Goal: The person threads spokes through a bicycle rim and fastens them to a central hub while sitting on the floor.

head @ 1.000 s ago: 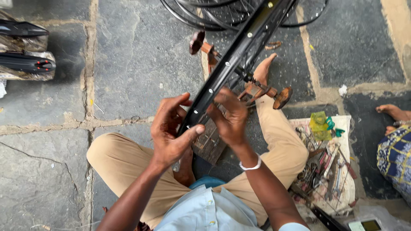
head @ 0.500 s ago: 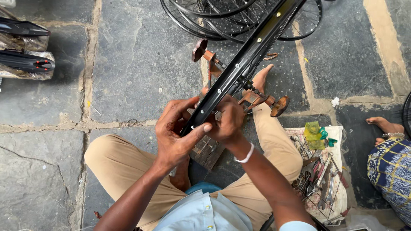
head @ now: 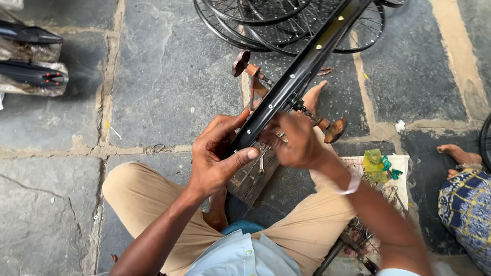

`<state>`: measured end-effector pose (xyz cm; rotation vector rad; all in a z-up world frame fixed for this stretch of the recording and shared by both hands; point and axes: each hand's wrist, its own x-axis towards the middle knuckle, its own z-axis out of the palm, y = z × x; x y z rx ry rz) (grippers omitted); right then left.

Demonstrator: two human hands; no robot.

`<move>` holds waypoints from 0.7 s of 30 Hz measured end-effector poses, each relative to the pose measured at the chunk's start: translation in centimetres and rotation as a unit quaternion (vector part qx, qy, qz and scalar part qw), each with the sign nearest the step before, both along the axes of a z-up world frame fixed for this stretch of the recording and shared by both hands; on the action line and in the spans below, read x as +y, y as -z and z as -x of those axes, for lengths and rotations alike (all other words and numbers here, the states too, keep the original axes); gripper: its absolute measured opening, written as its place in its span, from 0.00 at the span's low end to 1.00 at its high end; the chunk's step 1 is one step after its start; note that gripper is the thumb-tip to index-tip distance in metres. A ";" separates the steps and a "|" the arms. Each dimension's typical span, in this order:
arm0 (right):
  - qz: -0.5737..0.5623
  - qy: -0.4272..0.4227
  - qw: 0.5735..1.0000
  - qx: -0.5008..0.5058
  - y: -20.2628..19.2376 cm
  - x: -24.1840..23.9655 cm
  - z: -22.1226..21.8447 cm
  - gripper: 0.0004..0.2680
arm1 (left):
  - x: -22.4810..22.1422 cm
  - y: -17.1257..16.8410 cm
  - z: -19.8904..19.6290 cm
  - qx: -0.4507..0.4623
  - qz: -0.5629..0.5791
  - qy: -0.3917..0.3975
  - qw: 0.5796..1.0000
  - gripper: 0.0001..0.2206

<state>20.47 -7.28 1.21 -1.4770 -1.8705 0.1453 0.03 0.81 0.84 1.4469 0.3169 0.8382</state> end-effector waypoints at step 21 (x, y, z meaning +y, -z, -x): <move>-0.273 0.251 0.922 0.109 6.7 2.2 7.5 0.14 | -0.6 -0.2 -0.8 -0.014 0.047 -0.046 0.998 0.30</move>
